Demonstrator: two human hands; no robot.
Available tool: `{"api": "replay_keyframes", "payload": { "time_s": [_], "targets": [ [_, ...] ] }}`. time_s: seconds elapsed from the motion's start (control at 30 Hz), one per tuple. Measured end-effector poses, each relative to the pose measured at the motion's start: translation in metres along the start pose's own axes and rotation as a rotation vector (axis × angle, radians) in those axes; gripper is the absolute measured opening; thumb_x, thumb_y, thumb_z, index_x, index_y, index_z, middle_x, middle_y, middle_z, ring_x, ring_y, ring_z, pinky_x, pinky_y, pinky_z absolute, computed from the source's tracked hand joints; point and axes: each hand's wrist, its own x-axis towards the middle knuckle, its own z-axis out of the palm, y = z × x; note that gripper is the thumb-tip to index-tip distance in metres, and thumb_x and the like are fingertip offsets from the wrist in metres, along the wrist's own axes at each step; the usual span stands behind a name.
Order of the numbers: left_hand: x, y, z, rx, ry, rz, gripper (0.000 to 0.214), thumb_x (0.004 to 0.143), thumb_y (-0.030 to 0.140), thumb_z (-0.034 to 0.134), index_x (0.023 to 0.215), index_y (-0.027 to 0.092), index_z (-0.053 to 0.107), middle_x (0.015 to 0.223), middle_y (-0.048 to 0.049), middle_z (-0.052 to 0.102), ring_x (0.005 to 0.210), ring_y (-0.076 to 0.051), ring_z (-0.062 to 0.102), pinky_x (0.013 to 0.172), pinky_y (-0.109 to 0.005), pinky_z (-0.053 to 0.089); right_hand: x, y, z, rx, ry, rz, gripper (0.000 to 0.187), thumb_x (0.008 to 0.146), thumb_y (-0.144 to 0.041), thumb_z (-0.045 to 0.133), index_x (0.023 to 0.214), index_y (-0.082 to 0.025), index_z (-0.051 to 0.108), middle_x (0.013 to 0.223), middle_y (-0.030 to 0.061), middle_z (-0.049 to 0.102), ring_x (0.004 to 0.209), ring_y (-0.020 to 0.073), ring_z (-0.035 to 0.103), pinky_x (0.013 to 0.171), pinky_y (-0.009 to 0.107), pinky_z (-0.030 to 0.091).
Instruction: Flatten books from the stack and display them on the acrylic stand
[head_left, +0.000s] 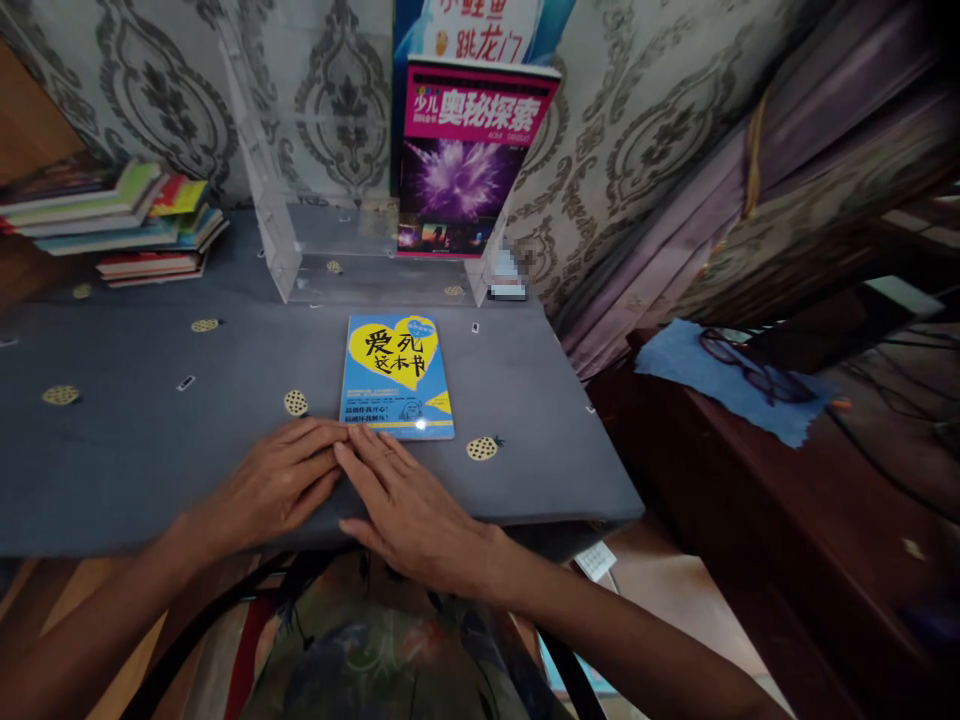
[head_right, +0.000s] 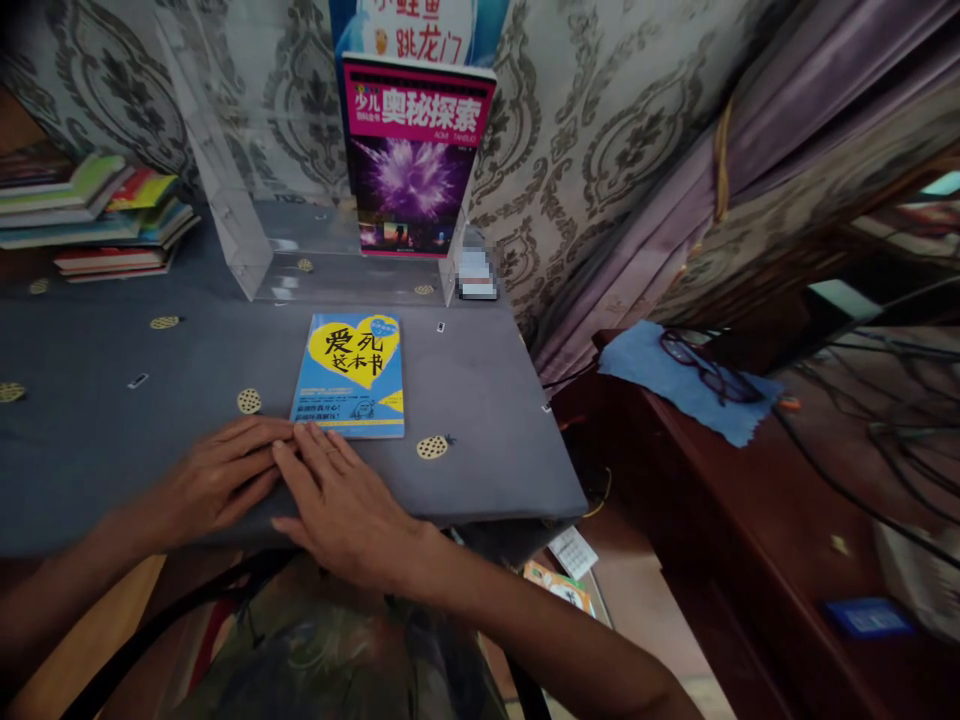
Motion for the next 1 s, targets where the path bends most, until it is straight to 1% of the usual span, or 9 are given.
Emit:
{"api": "replay_keyframes", "payload": {
  "time_s": [0.1, 0.27, 0.37, 0.47, 0.57, 0.67, 0.77, 0.87, 1.0],
  "targets": [
    [-0.002, -0.001, 0.001, 0.031, 0.012, 0.014, 0.028, 0.096, 0.012, 0.05, 0.118, 0.014, 0.067, 0.122, -0.012, 0.07, 0.112, -0.023, 0.064, 0.097, -0.039, 0.054, -0.005, 0.002, 0.002, -0.025, 0.028, 0.009, 0.064, 0.103, -0.036, 0.047, 0.152, 0.003, 0.033, 0.159, 0.0261, 0.035, 0.151, 0.0317, 0.028, 0.123, 0.045, 0.033],
    [0.0, -0.004, 0.001, 0.028, 0.023, -0.008, 0.031, 0.097, 0.013, 0.05, 0.123, 0.014, 0.066, 0.117, -0.0097, 0.072, 0.106, -0.02, 0.067, 0.097, -0.039, 0.054, -0.039, 0.023, -0.002, -0.05, 0.094, 0.122, 0.062, 0.104, -0.029, 0.043, 0.158, -0.005, 0.023, 0.157, 0.022, 0.04, 0.15, 0.0278, 0.032, 0.12, 0.049, 0.039],
    [0.005, -0.005, -0.002, -0.01, -0.003, -0.031, 0.03, 0.099, 0.015, 0.048, 0.121, 0.016, 0.068, 0.113, -0.0081, 0.073, 0.103, -0.019, 0.067, 0.098, -0.038, 0.054, -0.055, 0.036, -0.009, -0.047, 0.127, 0.208, 0.063, 0.104, -0.028, 0.04, 0.161, -0.013, 0.015, 0.157, 0.0185, 0.041, 0.149, 0.0258, 0.036, 0.119, 0.051, 0.041],
    [0.011, -0.009, -0.003, -0.013, -0.058, -0.071, 0.03, 0.101, 0.021, 0.046, 0.121, 0.018, 0.068, 0.115, -0.0085, 0.072, 0.104, -0.02, 0.066, 0.095, -0.04, 0.055, -0.056, 0.048, -0.017, -0.02, 0.123, 0.234, 0.061, 0.105, -0.029, 0.04, 0.16, -0.017, 0.019, 0.156, 0.0161, 0.045, 0.146, 0.0256, 0.04, 0.119, 0.053, 0.04],
    [0.021, -0.019, -0.002, -0.023, -0.102, -0.116, 0.033, 0.103, 0.029, 0.044, 0.125, 0.019, 0.067, 0.12, -0.0096, 0.069, 0.109, -0.023, 0.064, 0.095, -0.043, 0.054, -0.045, 0.059, -0.024, 0.035, 0.105, 0.255, 0.055, 0.105, -0.032, 0.04, 0.157, -0.018, 0.031, 0.154, 0.0154, 0.047, 0.146, 0.0264, 0.041, 0.119, 0.053, 0.039],
    [0.035, -0.037, 0.002, -0.043, -0.131, -0.138, 0.037, 0.104, 0.034, 0.041, 0.128, 0.018, 0.064, 0.122, -0.0107, 0.066, 0.112, -0.023, 0.061, 0.097, -0.043, 0.053, -0.027, 0.073, -0.028, 0.102, 0.093, 0.296, 0.052, 0.104, -0.037, 0.04, 0.153, -0.02, 0.04, 0.155, 0.0141, 0.046, 0.145, 0.0277, 0.042, 0.118, 0.054, 0.039],
    [0.052, -0.059, 0.008, -0.019, -0.14, -0.153, 0.04, 0.105, 0.037, 0.039, 0.128, 0.015, 0.064, 0.122, -0.0121, 0.064, 0.113, -0.024, 0.059, 0.097, -0.043, 0.052, -0.007, 0.092, -0.03, 0.159, 0.07, 0.322, 0.051, 0.104, -0.04, 0.039, 0.149, -0.016, 0.045, 0.156, 0.0165, 0.044, 0.145, 0.0289, 0.042, 0.119, 0.054, 0.039],
    [0.07, -0.08, 0.015, 0.024, -0.126, -0.19, 0.04, 0.104, 0.036, 0.039, 0.126, 0.015, 0.064, 0.122, -0.0119, 0.063, 0.113, -0.025, 0.058, 0.099, -0.044, 0.051, 0.016, 0.112, -0.031, 0.175, 0.063, 0.326, 0.049, 0.103, -0.035, 0.04, 0.146, -0.012, 0.047, 0.155, 0.019, 0.045, 0.145, 0.0293, 0.041, 0.119, 0.052, 0.038],
    [0.091, -0.098, 0.024, 0.129, -0.09, -0.326, 0.039, 0.102, 0.034, 0.039, 0.125, 0.017, 0.065, 0.12, -0.0111, 0.063, 0.11, -0.026, 0.059, 0.095, -0.044, 0.052, 0.04, 0.138, -0.031, 0.126, 0.079, 0.36, 0.046, 0.1, -0.028, 0.043, 0.144, -0.015, 0.049, 0.154, 0.0177, 0.047, 0.14, 0.0311, 0.048, 0.113, 0.053, 0.046]
  ]
}}
